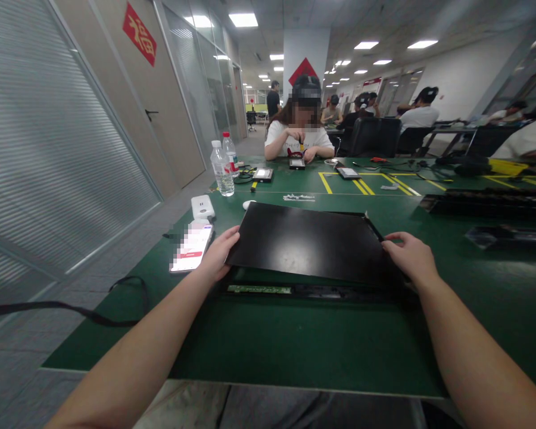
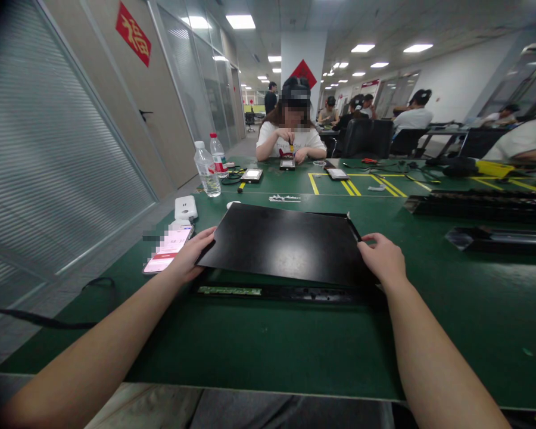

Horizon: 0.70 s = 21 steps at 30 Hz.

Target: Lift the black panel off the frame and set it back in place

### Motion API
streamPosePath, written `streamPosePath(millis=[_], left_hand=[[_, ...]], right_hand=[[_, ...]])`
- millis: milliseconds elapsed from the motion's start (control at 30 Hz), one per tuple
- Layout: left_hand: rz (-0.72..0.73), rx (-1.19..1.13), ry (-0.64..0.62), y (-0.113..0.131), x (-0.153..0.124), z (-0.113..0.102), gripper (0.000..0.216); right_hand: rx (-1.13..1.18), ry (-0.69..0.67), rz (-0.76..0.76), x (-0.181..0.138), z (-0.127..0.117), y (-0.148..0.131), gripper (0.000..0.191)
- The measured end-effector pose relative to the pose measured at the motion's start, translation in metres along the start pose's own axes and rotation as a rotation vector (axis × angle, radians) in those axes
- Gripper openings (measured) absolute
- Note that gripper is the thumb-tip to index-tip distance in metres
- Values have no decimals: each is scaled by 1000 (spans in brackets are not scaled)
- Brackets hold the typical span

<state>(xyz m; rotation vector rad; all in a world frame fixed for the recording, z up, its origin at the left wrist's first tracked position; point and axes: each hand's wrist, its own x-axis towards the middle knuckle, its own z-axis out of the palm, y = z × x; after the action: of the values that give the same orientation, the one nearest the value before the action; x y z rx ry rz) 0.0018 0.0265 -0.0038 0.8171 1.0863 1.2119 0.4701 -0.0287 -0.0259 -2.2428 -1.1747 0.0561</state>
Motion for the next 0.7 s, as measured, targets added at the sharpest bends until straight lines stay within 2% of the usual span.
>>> streamPosePath(millis=[200,700], left_hand=[[4,5,9,0,0,0,46],[26,47,-20,-5,1,-3,52]], right_hand=[[12,25,-5,2,1,2,26],[-66,-37,-2,-2,-3,-3,31]])
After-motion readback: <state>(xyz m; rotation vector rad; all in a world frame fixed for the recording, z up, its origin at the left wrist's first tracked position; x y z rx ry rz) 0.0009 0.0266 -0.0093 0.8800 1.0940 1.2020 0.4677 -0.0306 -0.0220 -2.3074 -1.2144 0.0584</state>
